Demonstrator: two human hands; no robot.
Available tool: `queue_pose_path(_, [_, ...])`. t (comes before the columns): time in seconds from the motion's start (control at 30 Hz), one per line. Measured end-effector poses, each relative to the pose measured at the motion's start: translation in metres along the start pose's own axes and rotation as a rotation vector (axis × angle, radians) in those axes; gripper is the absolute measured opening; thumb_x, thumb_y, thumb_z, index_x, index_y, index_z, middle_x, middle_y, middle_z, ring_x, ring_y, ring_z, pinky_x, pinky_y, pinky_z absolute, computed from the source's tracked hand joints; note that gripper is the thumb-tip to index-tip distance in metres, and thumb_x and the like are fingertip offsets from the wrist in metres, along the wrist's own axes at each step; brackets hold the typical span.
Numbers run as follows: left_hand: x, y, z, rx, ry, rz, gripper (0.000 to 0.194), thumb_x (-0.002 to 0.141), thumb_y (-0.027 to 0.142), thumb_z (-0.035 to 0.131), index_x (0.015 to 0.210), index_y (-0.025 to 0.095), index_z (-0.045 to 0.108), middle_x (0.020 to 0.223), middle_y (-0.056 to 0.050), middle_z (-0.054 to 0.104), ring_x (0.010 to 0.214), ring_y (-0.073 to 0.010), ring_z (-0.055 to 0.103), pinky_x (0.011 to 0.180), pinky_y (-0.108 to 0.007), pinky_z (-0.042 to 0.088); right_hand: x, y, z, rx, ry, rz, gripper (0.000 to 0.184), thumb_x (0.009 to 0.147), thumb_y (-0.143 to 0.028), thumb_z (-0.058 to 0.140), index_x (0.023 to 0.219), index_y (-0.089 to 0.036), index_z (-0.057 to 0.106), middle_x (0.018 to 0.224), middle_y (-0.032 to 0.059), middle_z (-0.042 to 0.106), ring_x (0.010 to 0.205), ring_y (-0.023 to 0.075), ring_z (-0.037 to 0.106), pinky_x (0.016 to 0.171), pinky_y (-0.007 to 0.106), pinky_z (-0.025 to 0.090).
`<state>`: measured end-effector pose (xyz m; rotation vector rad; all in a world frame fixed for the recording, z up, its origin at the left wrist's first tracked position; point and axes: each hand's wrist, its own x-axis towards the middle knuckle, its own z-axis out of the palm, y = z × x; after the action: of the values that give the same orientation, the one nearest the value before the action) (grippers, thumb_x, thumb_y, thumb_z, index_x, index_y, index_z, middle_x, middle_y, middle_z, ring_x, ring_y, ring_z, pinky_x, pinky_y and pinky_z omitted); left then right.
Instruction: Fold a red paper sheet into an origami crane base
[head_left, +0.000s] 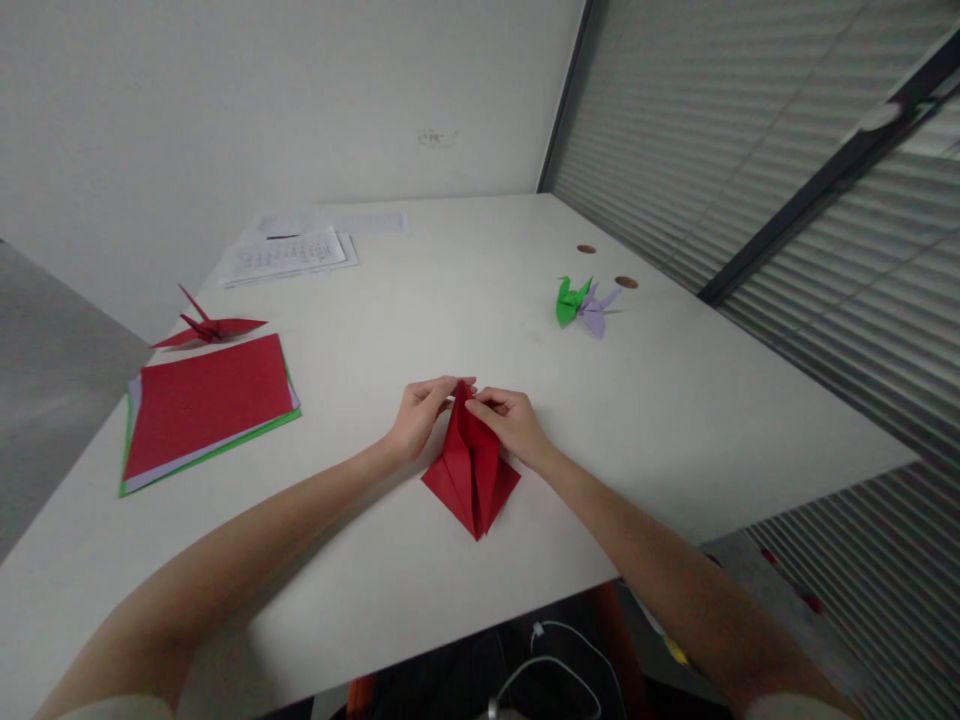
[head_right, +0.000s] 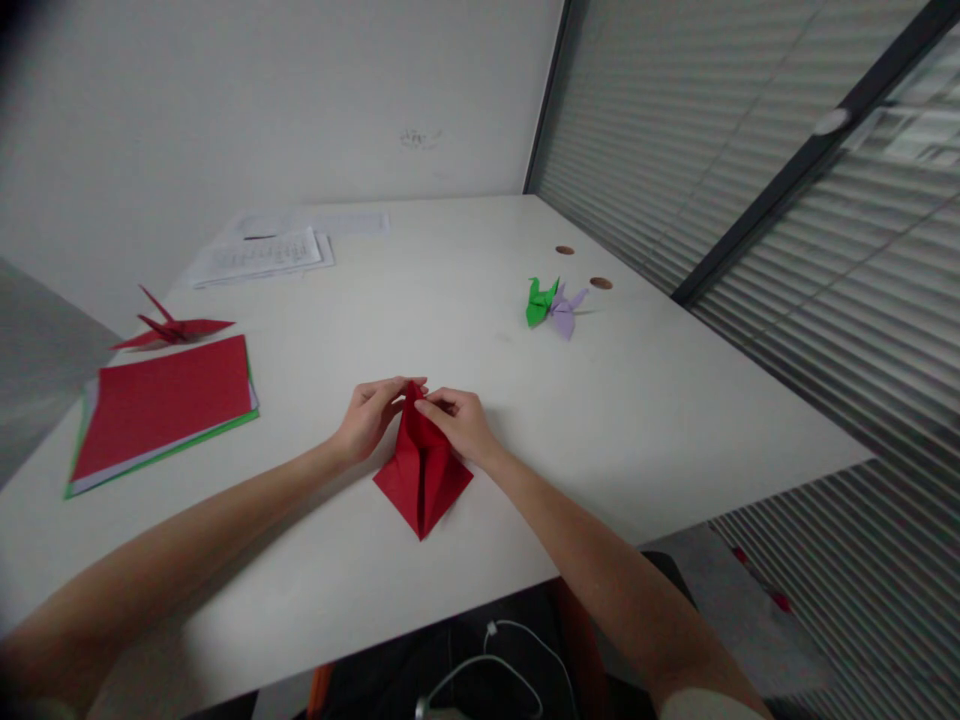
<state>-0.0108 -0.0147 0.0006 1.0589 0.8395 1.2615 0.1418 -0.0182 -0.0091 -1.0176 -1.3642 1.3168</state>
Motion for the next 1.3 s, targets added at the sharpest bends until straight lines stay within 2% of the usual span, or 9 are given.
queue_pose_path(0.2, [0.001, -0.006, -0.002, -0.124, -0.014, -0.093, 0.028, 0.068, 0.042, 0.08, 0.077, 0.015, 0.078, 0.088, -0.01, 0.074, 0.082, -0.0206, 0.066, 0.076, -0.031, 0.049, -0.001, -0.003, -0.001, -0.002, 0.007, 0.027, 0.028, 0.071, -0.047, 0.073, 0.07, -0.019, 0.068, 0.066, 0.0001, 0.066, 0.058, 0.012, 0.054, 0.057, 0.026, 0.044])
queue_pose_path(0.43, [-0.001, -0.004, 0.002, -0.085, 0.019, -0.067, 0.031, 0.061, 0.042, 0.084, 0.07, 0.014, 0.076, 0.08, -0.009, 0.073, 0.076, -0.0176, 0.063, 0.072, -0.028, 0.048, -0.002, -0.004, -0.002, -0.025, -0.006, 0.022, 0.032, 0.071, -0.05, 0.071, 0.069, -0.018, 0.066, 0.064, -0.0003, 0.064, 0.058, 0.0119, 0.053, 0.056, 0.026, 0.043])
queue_pose_path(0.63, [-0.001, -0.007, 0.003, -0.045, 0.066, -0.048, 0.029, 0.064, 0.042, 0.082, 0.07, 0.015, 0.077, 0.078, -0.007, 0.073, 0.072, -0.0155, 0.061, 0.07, -0.027, 0.048, -0.002, -0.002, -0.001, -0.045, -0.013, -0.007, 0.03, 0.073, -0.048, 0.07, 0.068, -0.018, 0.066, 0.064, -0.0002, 0.063, 0.059, 0.0122, 0.052, 0.058, 0.026, 0.043])
queue_pose_path(0.87, [-0.004, -0.007, 0.007, -0.028, 0.103, -0.029, 0.023, 0.067, 0.038, 0.079, 0.071, 0.016, 0.076, 0.082, -0.008, 0.073, 0.076, -0.0168, 0.063, 0.072, -0.028, 0.048, -0.002, 0.0, 0.0, -0.068, -0.014, -0.005, 0.032, 0.072, -0.049, 0.07, 0.064, -0.019, 0.062, 0.059, -0.0019, 0.057, 0.055, 0.0112, 0.047, 0.053, 0.025, 0.038])
queue_pose_path(1.03, [-0.005, -0.006, 0.008, -0.003, 0.127, 0.002, 0.02, 0.067, 0.035, 0.078, 0.064, 0.016, 0.074, 0.079, -0.007, 0.072, 0.077, -0.0171, 0.063, 0.073, -0.028, 0.048, -0.002, 0.001, 0.002, -0.067, -0.019, -0.025, 0.029, 0.073, -0.045, 0.069, 0.064, -0.019, 0.061, 0.059, -0.0026, 0.055, 0.054, 0.0107, 0.046, 0.054, 0.026, 0.037])
queue_pose_path(1.3, [-0.006, -0.002, 0.011, -0.019, 0.126, 0.019, 0.022, 0.065, 0.039, 0.081, 0.065, 0.017, 0.075, 0.082, -0.007, 0.072, 0.082, -0.0181, 0.063, 0.076, -0.029, 0.048, -0.003, 0.0, 0.003, -0.06, 0.005, -0.02, 0.033, 0.073, -0.049, 0.069, 0.061, -0.019, 0.057, 0.056, -0.0034, 0.051, 0.052, 0.0101, 0.042, 0.051, 0.025, 0.035])
